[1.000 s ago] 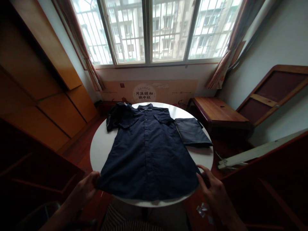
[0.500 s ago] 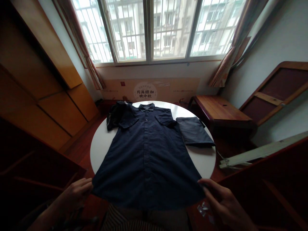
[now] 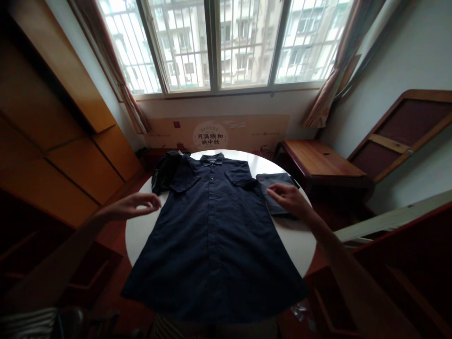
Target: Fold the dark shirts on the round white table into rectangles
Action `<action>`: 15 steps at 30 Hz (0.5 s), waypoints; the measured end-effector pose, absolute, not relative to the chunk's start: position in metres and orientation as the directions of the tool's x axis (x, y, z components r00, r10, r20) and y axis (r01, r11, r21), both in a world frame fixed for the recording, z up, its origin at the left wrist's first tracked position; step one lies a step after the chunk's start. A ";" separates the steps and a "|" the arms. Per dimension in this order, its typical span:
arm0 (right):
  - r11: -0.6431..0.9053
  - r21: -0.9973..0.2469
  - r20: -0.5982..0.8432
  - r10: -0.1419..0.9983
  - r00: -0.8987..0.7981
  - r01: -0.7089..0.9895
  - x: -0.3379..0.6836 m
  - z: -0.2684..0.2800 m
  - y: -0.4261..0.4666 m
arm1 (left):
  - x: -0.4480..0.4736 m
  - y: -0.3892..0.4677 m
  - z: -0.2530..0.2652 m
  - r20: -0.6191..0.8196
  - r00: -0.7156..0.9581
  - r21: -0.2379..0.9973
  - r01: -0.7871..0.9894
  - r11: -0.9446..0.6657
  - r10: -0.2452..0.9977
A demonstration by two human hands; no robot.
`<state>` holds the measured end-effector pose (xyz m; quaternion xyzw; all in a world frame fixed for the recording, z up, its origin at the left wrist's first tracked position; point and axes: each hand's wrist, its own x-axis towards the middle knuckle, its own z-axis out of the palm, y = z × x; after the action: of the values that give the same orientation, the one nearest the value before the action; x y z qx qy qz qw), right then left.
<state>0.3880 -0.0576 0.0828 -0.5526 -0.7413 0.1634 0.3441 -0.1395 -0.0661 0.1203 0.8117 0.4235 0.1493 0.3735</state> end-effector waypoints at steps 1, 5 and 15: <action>0.303 -0.631 0.309 0.943 -0.126 0.714 0.384 0.090 -0.032 | -0.134 -0.038 0.120 0.009 0.519 0.700 0.607 -0.376 0.855; 0.079 -0.584 0.153 0.988 0.013 0.808 0.359 0.102 0.052 | -0.115 0.066 0.106 0.209 0.122 0.588 0.777 -0.225 0.970; 0.266 -0.558 0.178 0.964 -0.200 0.786 0.283 0.068 0.091 | -0.083 0.160 0.060 0.194 -0.097 0.516 0.856 -0.018 0.976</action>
<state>0.2825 0.0910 0.0681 -0.5799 -0.7543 0.1754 0.2528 -0.0832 0.1596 0.0599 0.6625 0.6916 0.2645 0.1133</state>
